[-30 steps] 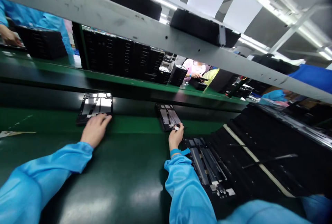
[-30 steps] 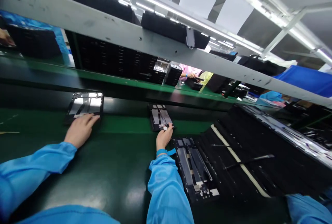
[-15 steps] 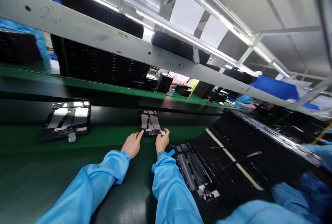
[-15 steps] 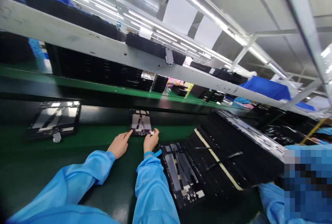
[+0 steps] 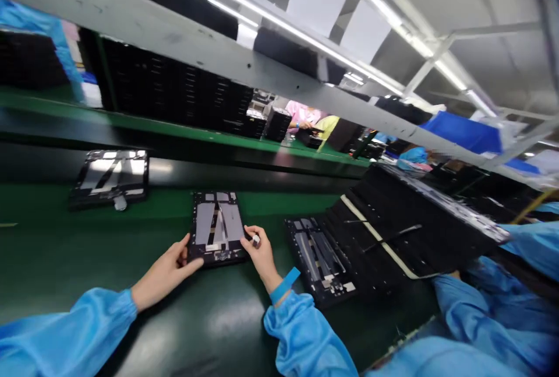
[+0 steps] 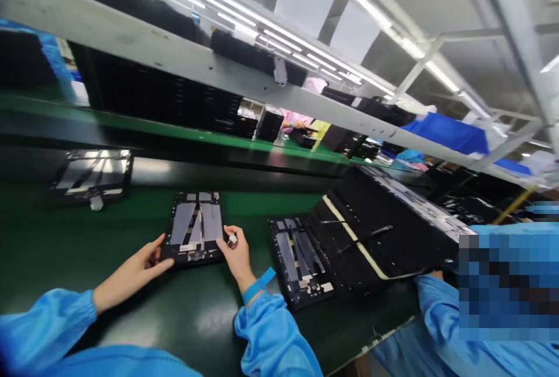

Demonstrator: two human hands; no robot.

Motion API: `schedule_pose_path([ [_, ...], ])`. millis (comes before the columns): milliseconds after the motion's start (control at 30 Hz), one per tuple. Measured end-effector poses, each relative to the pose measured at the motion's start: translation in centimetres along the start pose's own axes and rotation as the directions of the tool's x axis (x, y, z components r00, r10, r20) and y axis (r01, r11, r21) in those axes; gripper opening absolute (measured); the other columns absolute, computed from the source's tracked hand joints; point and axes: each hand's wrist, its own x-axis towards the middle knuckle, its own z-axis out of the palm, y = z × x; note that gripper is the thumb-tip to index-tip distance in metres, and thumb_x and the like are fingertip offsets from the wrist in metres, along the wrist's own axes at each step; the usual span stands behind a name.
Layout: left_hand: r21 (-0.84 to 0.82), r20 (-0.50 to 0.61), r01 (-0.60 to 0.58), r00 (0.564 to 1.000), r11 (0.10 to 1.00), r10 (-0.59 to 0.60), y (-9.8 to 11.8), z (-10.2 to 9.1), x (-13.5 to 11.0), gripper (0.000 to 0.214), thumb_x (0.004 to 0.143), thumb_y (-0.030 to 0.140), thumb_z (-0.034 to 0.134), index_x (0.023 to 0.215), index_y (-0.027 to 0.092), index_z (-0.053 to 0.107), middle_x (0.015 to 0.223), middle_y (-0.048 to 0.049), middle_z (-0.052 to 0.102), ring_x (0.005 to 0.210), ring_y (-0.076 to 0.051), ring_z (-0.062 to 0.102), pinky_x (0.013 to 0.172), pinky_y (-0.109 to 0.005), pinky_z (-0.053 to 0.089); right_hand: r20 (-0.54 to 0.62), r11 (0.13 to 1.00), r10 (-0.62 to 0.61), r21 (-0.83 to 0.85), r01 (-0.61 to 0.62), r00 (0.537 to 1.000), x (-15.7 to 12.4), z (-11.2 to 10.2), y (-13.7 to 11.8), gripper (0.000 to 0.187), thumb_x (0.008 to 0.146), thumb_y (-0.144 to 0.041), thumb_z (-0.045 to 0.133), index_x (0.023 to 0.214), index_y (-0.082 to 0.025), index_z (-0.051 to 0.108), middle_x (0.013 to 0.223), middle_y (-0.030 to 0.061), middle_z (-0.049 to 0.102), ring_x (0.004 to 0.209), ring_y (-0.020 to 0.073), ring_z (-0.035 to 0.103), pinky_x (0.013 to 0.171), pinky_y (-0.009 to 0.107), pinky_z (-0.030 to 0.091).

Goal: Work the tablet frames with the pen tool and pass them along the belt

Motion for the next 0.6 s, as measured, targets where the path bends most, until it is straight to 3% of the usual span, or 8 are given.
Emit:
schedule_pose_path([
  [100,0.005,0.122,-0.110,0.987,0.994,0.108,0.7,-3.0,-6.2,0.087,0.085,0.041,0.067,0.158,0.015,0.027,0.090,-0.0037,0.068,0.067,-0.020,0.067,0.061,-0.028,0.058,0.251,0.999,0.020,0.042,-0.031,0.968,-4.0,-1.5,-1.0,0.060,0.063,-0.028,0.086,0.118,-0.022,0.062,0.130,0.0115,0.071,0.114,0.0264,0.069,0.100,0.038,0.052],
  [167,0.052,0.170,-0.150,0.976,0.987,0.139,2.0,-4.4,-9.8,0.087,0.087,0.030,0.065,0.160,0.019,0.019,0.091,-0.0027,0.066,0.066,-0.018,0.065,0.061,-0.025,0.057,0.469,0.999,0.003,0.029,-0.019,0.883,-6.2,-2.7,-1.5,0.074,0.058,-0.023,0.093,0.123,-0.025,0.060,0.149,0.0122,0.057,0.136,0.0292,0.055,0.115,0.043,0.039],
  [200,0.082,0.176,-0.142,0.976,0.986,0.126,2.8,-4.8,-11.2,0.085,0.089,0.027,0.062,0.161,0.020,0.017,0.091,-0.0020,0.065,0.065,-0.017,0.064,0.061,-0.024,0.056,0.523,1.000,0.017,0.013,-0.028,0.852,-7.2,-3.2,-1.7,0.074,0.058,-0.021,0.093,0.125,-0.026,0.059,0.153,0.0122,0.053,0.138,0.0297,0.052,0.117,0.044,0.038],
  [267,0.118,0.185,-0.104,0.979,0.987,0.081,4.2,-5.3,-13.2,0.080,0.093,0.025,0.058,0.161,0.022,0.016,0.089,-0.0015,0.064,0.066,-0.017,0.063,0.063,-0.023,0.056,0.541,0.999,0.053,-0.018,-0.051,0.839,-8.8,-3.7,-1.7,0.066,0.065,-0.018,0.088,0.123,-0.027,0.060,0.154,0.0129,0.052,0.133,0.0303,0.057,0.114,0.045,0.042],
  [367,0.120,0.210,-0.035,0.978,0.992,0.009,5.1,-5.4,-14.3,0.074,0.097,0.027,0.052,0.161,0.020,0.016,0.086,-0.0011,0.062,0.066,-0.017,0.062,0.063,-0.024,0.053,0.497,0.997,0.081,-0.037,-0.072,0.864,-10.3,-3.6,-1.2,0.057,0.069,-0.018,0.085,0.120,-0.025,0.060,0.153,0.0155,0.052,0.124,0.0312,0.064,0.108,0.046,0.049],
  [500,0.142,0.256,0.035,0.964,0.989,-0.071,4.9,-6.5,-13.5,0.069,0.097,0.039,0.052,0.159,0.019,0.026,0.086,-0.0005,0.061,0.064,-0.016,0.059,0.058,-0.023,0.047,0.478,0.998,0.050,0.011,-0.063,0.877,-10.7,-3.2,-1.1,0.055,0.073,-0.021,0.082,0.122,-0.024,0.058,0.154,0.0159,0.051,0.132,0.0314,0.059,0.110,0.047,0.047],
  [600,0.169,0.261,0.060,0.960,0.984,-0.104,5.3,-7.9,-12.6,0.061,0.096,0.048,0.057,0.151,0.025,0.042,0.095,-0.0012,0.064,0.075,-0.017,0.063,0.065,-0.023,0.049,0.417,1.000,0.008,0.000,-0.009,0.909,-10.8,-3.3,-2.3,0.055,0.075,-0.024,0.083,0.124,-0.024,0.058,0.151,0.0147,0.054,0.132,0.0311,0.058,0.111,0.047,0.047],
])
